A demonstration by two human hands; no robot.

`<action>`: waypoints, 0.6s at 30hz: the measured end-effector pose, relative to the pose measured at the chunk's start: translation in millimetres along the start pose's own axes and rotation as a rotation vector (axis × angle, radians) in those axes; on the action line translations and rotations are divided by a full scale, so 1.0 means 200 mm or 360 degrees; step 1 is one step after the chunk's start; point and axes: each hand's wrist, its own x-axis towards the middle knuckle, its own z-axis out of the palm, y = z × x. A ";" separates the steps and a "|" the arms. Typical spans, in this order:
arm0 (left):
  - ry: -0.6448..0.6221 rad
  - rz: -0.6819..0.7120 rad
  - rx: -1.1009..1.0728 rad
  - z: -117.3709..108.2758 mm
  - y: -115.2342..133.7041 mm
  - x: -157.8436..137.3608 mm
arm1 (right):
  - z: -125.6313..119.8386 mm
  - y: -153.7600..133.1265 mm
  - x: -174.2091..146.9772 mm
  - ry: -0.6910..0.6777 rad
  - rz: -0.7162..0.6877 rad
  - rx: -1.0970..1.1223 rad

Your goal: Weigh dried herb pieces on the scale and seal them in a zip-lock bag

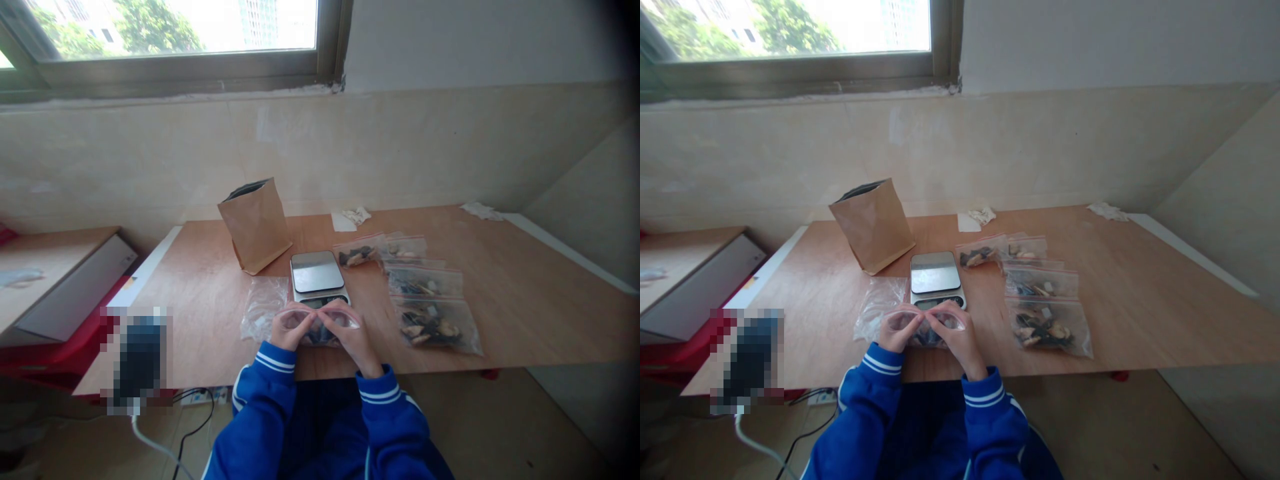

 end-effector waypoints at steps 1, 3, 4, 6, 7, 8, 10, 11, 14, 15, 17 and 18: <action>0.0010 0.0009 0.0005 0.00 0.00 0.00 | 0.01 0.00 0.00 0.0016 -0.0018 -0.0001; 0.0041 0.0025 0.0018 0.01 0.00 0.00 | 0.02 -0.01 0.00 0.0056 -0.0045 -0.0001; 0.0067 0.0033 0.0024 0.01 0.00 0.00 | 0.03 -0.02 0.00 0.0087 -0.0052 0.0001; 0.0153 0.0050 0.0030 0.03 0.02 -0.01 | 0.04 -0.03 -0.01 0.0149 -0.0061 -0.0001; 0.0199 0.0054 0.0024 0.04 0.03 -0.01 | 0.04 -0.04 -0.01 0.0174 -0.0070 -0.0014; 0.0246 0.0058 0.0016 0.05 0.05 -0.01 | 0.04 -0.05 -0.01 0.0194 -0.0085 -0.0038; 0.0310 0.0058 0.0012 0.06 0.10 -0.02 | 0.03 -0.07 0.00 0.0197 -0.0115 -0.0099; 0.0314 0.0062 0.0026 0.06 0.12 -0.01 | 0.02 -0.09 0.00 0.0194 -0.0126 -0.0121; 0.0222 0.0093 0.0104 0.07 0.20 0.02 | -0.02 -0.13 0.02 0.0245 -0.0134 -0.0144; 0.0196 0.0095 0.0119 0.06 0.22 0.04 | -0.04 -0.14 0.03 0.0278 -0.0136 -0.0151; 0.0192 0.0064 0.0092 0.06 0.26 0.09 | -0.06 -0.14 0.05 0.0283 -0.0110 -0.0156; 0.0196 0.0023 0.0046 0.05 0.27 0.11 | -0.07 -0.15 0.07 0.0258 -0.0069 -0.0134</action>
